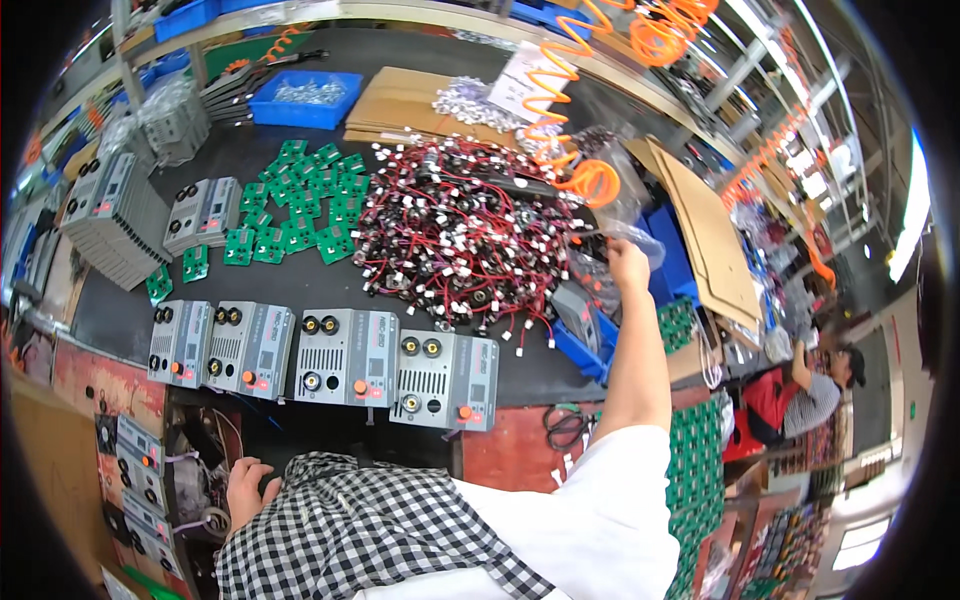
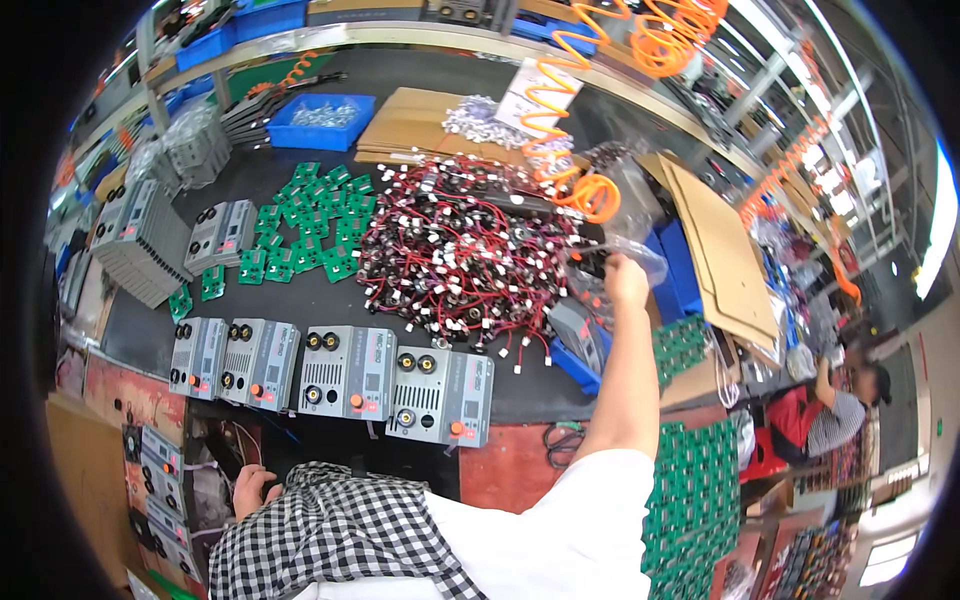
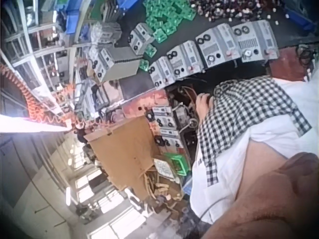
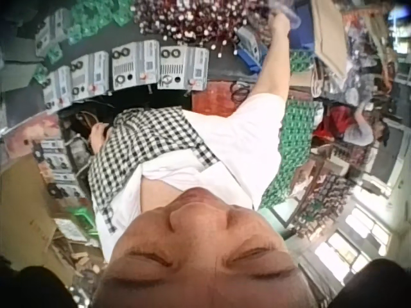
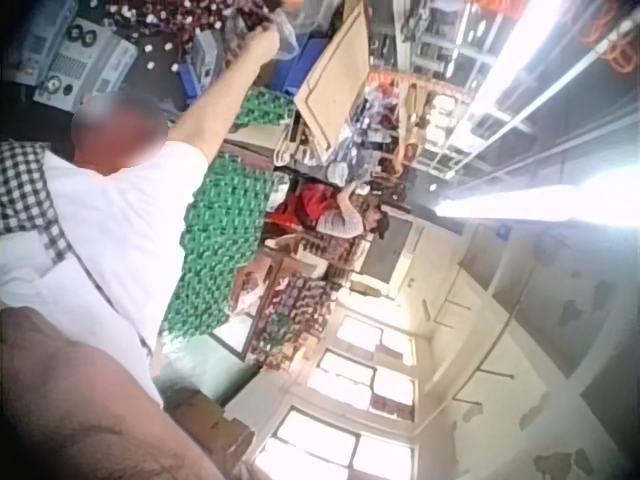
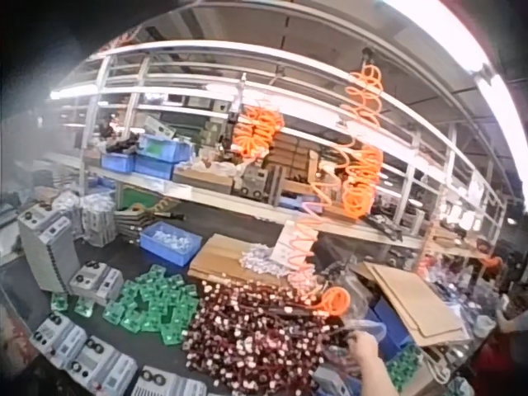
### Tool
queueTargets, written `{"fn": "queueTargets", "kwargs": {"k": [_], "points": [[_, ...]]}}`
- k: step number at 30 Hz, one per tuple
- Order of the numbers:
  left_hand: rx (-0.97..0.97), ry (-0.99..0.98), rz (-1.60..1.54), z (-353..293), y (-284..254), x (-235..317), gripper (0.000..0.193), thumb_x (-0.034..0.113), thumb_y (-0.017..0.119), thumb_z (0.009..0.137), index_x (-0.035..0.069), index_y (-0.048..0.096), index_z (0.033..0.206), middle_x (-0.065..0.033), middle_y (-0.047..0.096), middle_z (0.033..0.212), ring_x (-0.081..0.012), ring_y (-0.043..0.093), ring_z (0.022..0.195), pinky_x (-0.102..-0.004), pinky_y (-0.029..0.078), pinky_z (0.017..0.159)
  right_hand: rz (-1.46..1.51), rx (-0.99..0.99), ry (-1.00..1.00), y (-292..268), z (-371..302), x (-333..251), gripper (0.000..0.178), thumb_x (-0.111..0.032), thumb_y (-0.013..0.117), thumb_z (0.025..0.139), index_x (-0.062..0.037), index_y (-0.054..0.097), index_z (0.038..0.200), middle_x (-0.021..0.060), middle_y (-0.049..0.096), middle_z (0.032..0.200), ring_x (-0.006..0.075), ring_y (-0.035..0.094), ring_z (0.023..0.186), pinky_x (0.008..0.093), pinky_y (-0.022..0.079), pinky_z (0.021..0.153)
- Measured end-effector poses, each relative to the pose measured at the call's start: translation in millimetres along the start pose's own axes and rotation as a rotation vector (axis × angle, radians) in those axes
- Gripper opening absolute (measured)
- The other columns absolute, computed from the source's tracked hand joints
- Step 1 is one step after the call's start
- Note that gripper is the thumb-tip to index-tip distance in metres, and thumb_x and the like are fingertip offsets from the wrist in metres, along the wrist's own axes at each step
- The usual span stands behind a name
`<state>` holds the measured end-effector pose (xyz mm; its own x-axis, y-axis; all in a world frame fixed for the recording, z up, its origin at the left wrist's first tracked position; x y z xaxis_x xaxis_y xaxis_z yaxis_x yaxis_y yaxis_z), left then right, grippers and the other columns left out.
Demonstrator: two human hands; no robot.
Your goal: Assembling electronic control panels by connecting internal circuit boards and wiring components together using an electric screwdriver.
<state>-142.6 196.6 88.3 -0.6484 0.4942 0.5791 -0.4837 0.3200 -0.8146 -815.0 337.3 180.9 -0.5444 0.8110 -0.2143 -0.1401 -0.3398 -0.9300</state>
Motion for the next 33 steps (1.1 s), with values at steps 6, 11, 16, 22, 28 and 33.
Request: {"fn": "queueTargets", "kwargs": {"k": [6, 11, 16, 22, 28, 33], "points": [[0.081, -0.144, 0.012, -30, -9, -2, 0.022, 0.007, 0.066, 0.064, 0.003, 0.056, 0.083, -0.0124, 0.052, 0.089, -0.0305, 0.052, 0.085, -0.0355, 0.043, 0.072, 0.012, -0.210, -0.003, 60, 13, -30, 0.024, -0.021, 0.057, 0.071, -0.0131, 0.065, 0.093, 0.0127, 0.063, 0.090, 0.0271, 0.060, 0.086, 0.0357, 0.045, 0.079], [0.080, -0.138, 0.013, -25, -10, 6, 0.018, 0.012, 0.065, 0.068, 0.006, 0.058, 0.083, -0.0098, 0.053, 0.086, -0.0274, 0.053, 0.083, -0.0354, 0.044, 0.070, -0.137, -0.208, -0.206, 70, 21, -14, 0.027, -0.016, 0.057, 0.070, -0.0104, 0.061, 0.096, 0.0160, 0.062, 0.092, 0.0302, 0.059, 0.088, 0.0378, 0.045, 0.077], [0.017, -0.139, 0.003, -25, -2, 2, 0.017, 0.018, 0.064, 0.071, 0.007, 0.060, 0.083, -0.0087, 0.054, 0.087, -0.0259, 0.054, 0.084, -0.0346, 0.045, 0.072, -0.061, -0.211, -0.282, 74, 11, -13, 0.030, -0.017, 0.064, 0.068, -0.0084, 0.053, 0.095, 0.0156, 0.061, 0.086, 0.0326, 0.058, 0.084, 0.0387, 0.044, 0.072], [-0.015, -0.134, 0.015, -26, -2, 6, 0.018, 0.017, 0.064, 0.072, 0.007, 0.060, 0.086, -0.0076, 0.054, 0.087, -0.0248, 0.055, 0.083, -0.0324, 0.045, 0.070, -0.081, -0.101, -0.157, 81, 16, -1, 0.027, -0.019, 0.061, 0.072, -0.0072, 0.049, 0.092, 0.0159, 0.061, 0.085, 0.0339, 0.058, 0.081, 0.0415, 0.044, 0.070], [-0.024, -0.237, 0.001, -42, -10, -1, 0.018, 0.022, 0.061, 0.074, 0.007, 0.060, 0.084, -0.0083, 0.055, 0.091, -0.0252, 0.054, 0.087, -0.0338, 0.045, 0.075, 0.115, 0.219, 0.037, 70, 29, 38, 0.042, -0.022, 0.045, 0.075, -0.0090, 0.048, 0.115, 0.0157, 0.057, 0.108, 0.0337, 0.054, 0.097, 0.0384, 0.041, 0.082], [0.025, -0.189, 0.088, -55, -29, -30, 0.023, 0.024, 0.062, 0.073, 0.006, 0.059, 0.087, -0.0104, 0.054, 0.090, -0.0276, 0.053, 0.088, -0.0361, 0.043, 0.076, 0.732, 0.253, 0.186, 64, 75, 121, 0.034, -0.026, 0.048, 0.083, -0.0057, 0.056, 0.109, 0.0116, 0.063, 0.087, 0.0182, 0.061, 0.065, 0.0274, 0.048, 0.058]]}}
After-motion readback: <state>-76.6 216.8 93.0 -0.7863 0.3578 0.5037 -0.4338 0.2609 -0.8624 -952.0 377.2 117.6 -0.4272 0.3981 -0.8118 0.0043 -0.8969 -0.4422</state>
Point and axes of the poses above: each hand's wrist, its own z-axis towards the middle knuckle, its own y-axis out of the palm, x = y × z, the point moved 5 cm from there along z, towards the middle knuckle
